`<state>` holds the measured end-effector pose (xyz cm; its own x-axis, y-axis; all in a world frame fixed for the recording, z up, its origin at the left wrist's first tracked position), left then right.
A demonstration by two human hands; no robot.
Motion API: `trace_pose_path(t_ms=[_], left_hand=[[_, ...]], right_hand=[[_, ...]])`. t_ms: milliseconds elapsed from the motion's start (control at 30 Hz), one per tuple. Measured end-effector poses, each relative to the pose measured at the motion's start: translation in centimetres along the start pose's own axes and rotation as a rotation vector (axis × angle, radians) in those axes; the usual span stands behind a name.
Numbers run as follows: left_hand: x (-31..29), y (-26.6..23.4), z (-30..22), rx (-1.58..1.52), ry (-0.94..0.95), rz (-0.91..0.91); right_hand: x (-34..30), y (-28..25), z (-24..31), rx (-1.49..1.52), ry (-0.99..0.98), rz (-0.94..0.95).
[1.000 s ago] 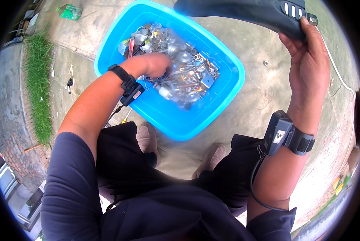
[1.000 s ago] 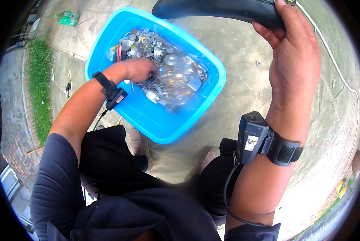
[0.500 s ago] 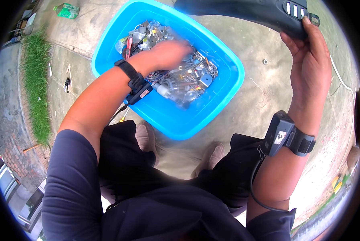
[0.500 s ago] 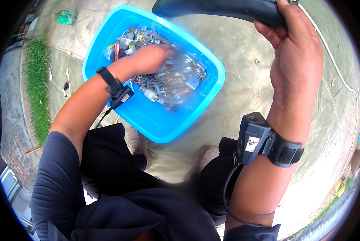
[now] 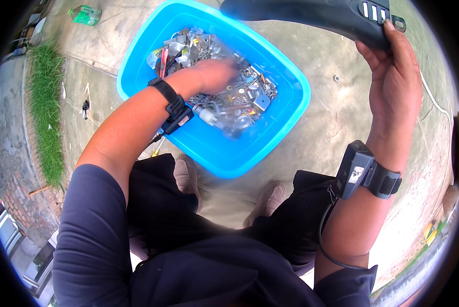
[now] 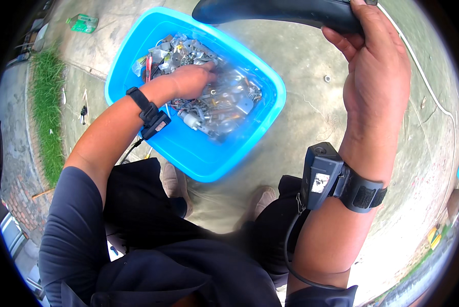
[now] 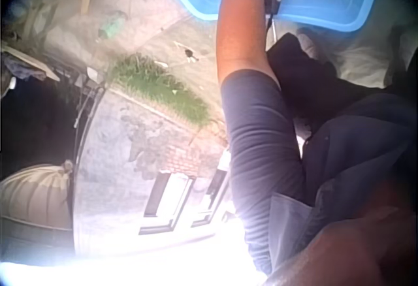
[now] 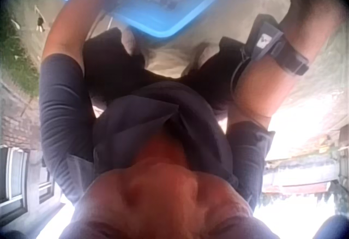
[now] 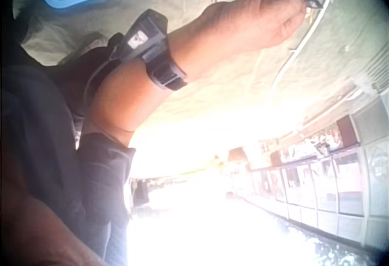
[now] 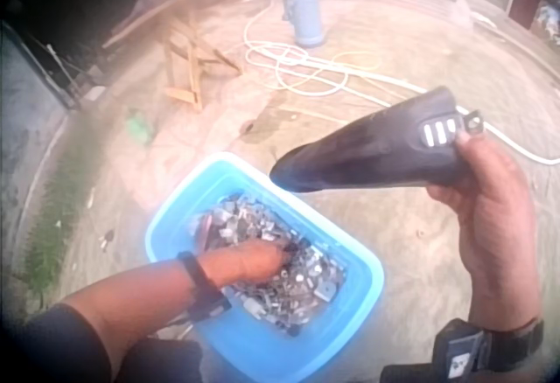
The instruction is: The person removes a bicycle seat using a screwdriver and then searches for specific parts within a blue bin filled with small metal components.
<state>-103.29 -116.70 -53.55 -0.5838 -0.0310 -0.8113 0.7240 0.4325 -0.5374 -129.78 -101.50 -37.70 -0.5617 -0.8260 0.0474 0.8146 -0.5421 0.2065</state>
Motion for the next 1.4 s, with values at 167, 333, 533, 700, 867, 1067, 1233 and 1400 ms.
trace_pose_path(t_ms=[167, 333, 533, 700, 867, 1067, 1233, 1400], left_hand=[[-0.6, 0.5, 0.8, 0.016, -0.021, -0.011], [-0.5, 1.5, 1.2, 0.040, 0.028, 0.002], [0.1, 2.3, 1.1, 0.032, 0.025, 0.020], [-0.3, 2.4, 1.6, 0.055, 0.044, 0.096], [0.1, 2.5, 2.0, 0.053, 0.029, 0.185], [-0.9, 1.1, 1.2, -0.062, 0.045, 0.206], [-0.4, 2.4, 1.0, -0.119, 0.117, 0.348], [-0.1, 1.0, 1.5, -0.119, 0.058, 0.157]], right_hand=[[0.0, 0.0, 0.0, -0.001, 0.005, 0.004], [-0.1, 0.2, 0.0, -0.005, -0.005, 0.020], [-0.3, 0.4, 0.0, -0.031, 0.019, -0.002], [-0.3, -0.1, 0.0, -0.016, 0.016, -0.009], [-0.1, -0.2, -0.1, -0.007, 0.007, 0.004], [-0.2, -0.2, -0.2, -0.004, 0.000, 0.013], [0.0, -0.8, 0.0, 0.004, 0.013, -0.008], [-0.2, -0.5, 0.2, 0.002, 0.002, 0.009]])
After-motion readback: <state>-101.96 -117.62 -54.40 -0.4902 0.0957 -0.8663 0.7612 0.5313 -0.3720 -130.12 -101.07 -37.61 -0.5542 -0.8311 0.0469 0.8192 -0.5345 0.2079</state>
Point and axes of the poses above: each hand's wrist, its own x-axis towards the middle knuckle, its own y-axis out of the palm, z = x × y, the point moved 3 cm from there along x, towards the middle knuckle, and after that the axes turned 14 degrees about z, right-handed, at the moved point
